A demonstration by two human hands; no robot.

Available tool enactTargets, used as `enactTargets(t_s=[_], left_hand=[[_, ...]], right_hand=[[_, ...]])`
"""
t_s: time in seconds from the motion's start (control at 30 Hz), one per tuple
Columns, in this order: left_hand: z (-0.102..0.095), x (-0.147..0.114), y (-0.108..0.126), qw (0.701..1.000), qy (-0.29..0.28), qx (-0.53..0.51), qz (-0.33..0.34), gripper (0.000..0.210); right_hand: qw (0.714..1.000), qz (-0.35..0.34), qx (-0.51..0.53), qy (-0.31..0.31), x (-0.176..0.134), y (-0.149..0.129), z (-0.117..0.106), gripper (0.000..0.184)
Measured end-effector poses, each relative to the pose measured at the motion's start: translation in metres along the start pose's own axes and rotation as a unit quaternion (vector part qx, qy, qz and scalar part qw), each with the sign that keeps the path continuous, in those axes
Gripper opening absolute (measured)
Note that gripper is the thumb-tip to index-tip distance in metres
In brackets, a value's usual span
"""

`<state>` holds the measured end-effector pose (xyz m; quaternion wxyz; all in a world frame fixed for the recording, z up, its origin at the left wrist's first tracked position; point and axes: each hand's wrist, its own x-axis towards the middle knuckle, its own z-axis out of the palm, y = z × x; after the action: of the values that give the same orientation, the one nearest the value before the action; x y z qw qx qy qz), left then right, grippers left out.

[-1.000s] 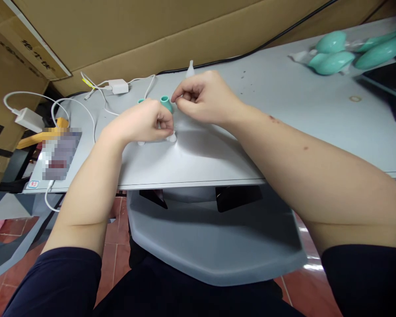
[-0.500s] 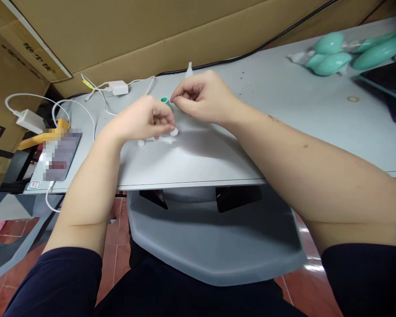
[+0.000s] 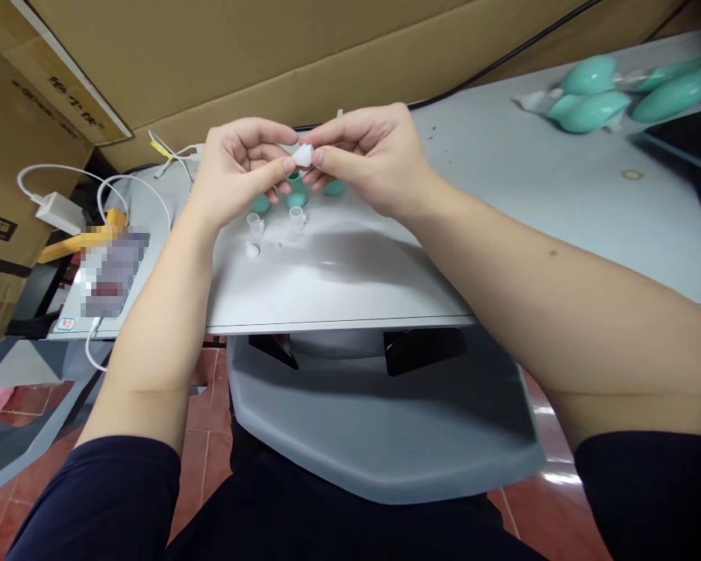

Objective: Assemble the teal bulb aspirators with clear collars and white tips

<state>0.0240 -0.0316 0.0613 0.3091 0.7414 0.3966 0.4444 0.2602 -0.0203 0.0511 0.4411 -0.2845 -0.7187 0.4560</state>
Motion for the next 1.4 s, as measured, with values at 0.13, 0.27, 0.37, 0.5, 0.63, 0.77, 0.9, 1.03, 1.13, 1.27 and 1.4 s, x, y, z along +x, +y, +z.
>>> enactTargets(t_s=[0.13, 0.27, 0.37, 0.5, 0.63, 0.77, 0.9, 1.03, 1.13, 1.27, 1.4], left_hand=[[-0.001, -0.002, -0.005, 0.997, 0.001, 0.072, 0.022, 0.049], [-0.001, 0.001, -0.014, 0.995, 0.007, 0.093, 0.043, 0.046], [-0.002, 0.008, -0.025, 0.993, 0.041, 0.077, 0.078, 0.044], [-0.004, 0.015, -0.037, 0.992, 0.022, 0.088, 0.091, 0.031], [-0.002, 0.012, -0.035, 0.991, 0.027, 0.090, 0.092, 0.031], [-0.004, 0.009, -0.027, 0.991, 0.015, 0.104, 0.078, 0.030], [-0.006, 0.009, -0.025, 0.994, 0.004, 0.082, 0.074, 0.030], [-0.002, 0.011, -0.031, 0.994, 0.024, 0.015, 0.107, 0.031], [0.001, 0.011, -0.034, 0.991, 0.048, -0.019, 0.124, 0.031], [0.002, 0.011, -0.030, 0.992, 0.029, -0.016, 0.123, 0.038], [0.005, 0.009, -0.024, 0.989, 0.020, -0.051, 0.138, 0.046]], right_hand=[[0.999, -0.040, 0.028, 0.009, 0.002, 0.004, 0.000, 0.026], [0.999, -0.028, 0.034, 0.012, 0.001, 0.002, 0.001, 0.023], [0.998, 0.022, 0.062, 0.013, -0.001, 0.000, 0.004, 0.027], [0.995, 0.060, 0.083, 0.010, 0.000, 0.003, 0.006, 0.023], [0.993, 0.045, 0.099, 0.035, 0.001, 0.006, 0.008, 0.020], [0.990, 0.045, 0.127, 0.039, 0.000, 0.007, 0.011, 0.020], [0.984, 0.065, 0.165, 0.026, 0.001, 0.007, 0.013, 0.030], [0.978, 0.077, 0.195, 0.013, 0.001, 0.006, 0.011, 0.035], [0.973, 0.090, 0.213, -0.006, 0.001, 0.004, 0.008, 0.036], [0.968, 0.095, 0.231, -0.015, 0.000, 0.002, 0.006, 0.034], [0.963, 0.095, 0.252, -0.009, -0.002, 0.003, 0.007, 0.027]])
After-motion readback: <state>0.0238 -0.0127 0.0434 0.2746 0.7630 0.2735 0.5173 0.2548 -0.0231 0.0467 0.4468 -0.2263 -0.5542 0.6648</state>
